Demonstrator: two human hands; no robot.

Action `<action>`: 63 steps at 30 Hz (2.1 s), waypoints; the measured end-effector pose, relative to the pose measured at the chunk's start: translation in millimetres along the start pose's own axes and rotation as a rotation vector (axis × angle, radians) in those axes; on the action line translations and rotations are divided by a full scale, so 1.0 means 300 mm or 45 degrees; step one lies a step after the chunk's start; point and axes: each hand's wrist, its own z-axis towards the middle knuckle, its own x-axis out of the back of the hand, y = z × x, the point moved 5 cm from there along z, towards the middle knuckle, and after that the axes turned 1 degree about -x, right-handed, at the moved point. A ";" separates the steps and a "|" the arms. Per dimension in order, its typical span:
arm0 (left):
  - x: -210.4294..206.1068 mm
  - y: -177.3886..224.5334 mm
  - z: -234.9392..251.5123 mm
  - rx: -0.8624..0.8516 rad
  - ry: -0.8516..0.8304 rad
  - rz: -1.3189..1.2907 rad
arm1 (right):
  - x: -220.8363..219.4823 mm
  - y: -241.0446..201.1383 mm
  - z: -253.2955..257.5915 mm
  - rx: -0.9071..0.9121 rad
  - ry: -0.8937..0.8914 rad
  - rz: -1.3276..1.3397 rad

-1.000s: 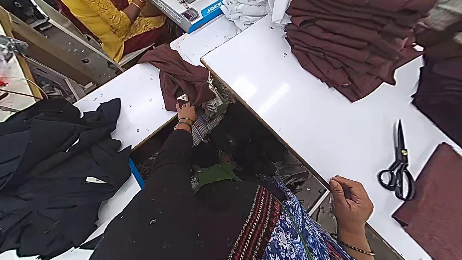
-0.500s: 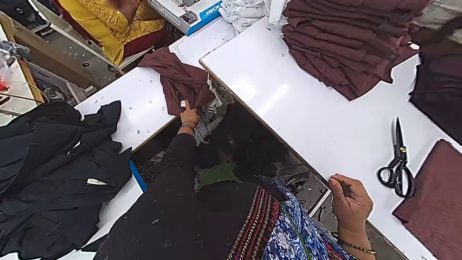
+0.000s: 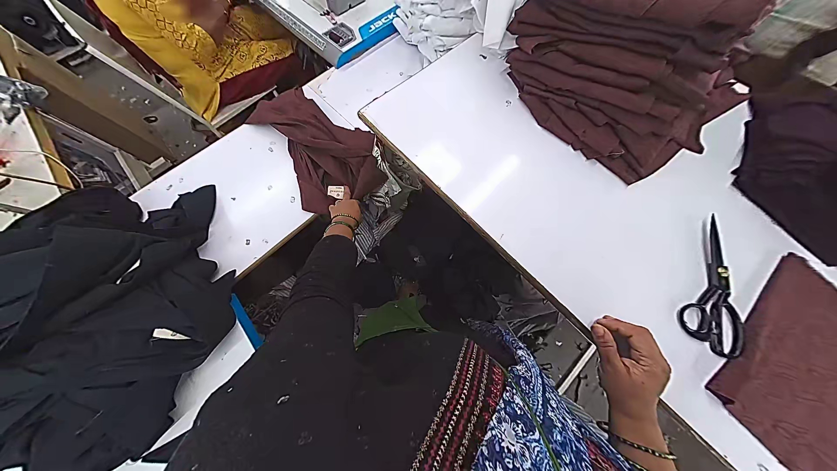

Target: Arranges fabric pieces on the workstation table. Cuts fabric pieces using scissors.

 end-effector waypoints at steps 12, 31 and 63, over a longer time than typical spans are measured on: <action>0.085 -0.063 -0.062 -0.018 0.369 -0.447 | 0.000 -0.012 0.002 0.003 0.004 -0.072; 0.286 0.718 -1.150 -2.337 -1.276 -1.260 | -0.082 -0.280 0.039 0.185 -0.410 0.587; 0.318 0.662 -0.843 -1.846 0.111 -0.297 | 0.936 -0.146 -0.361 -1.225 -0.036 -0.950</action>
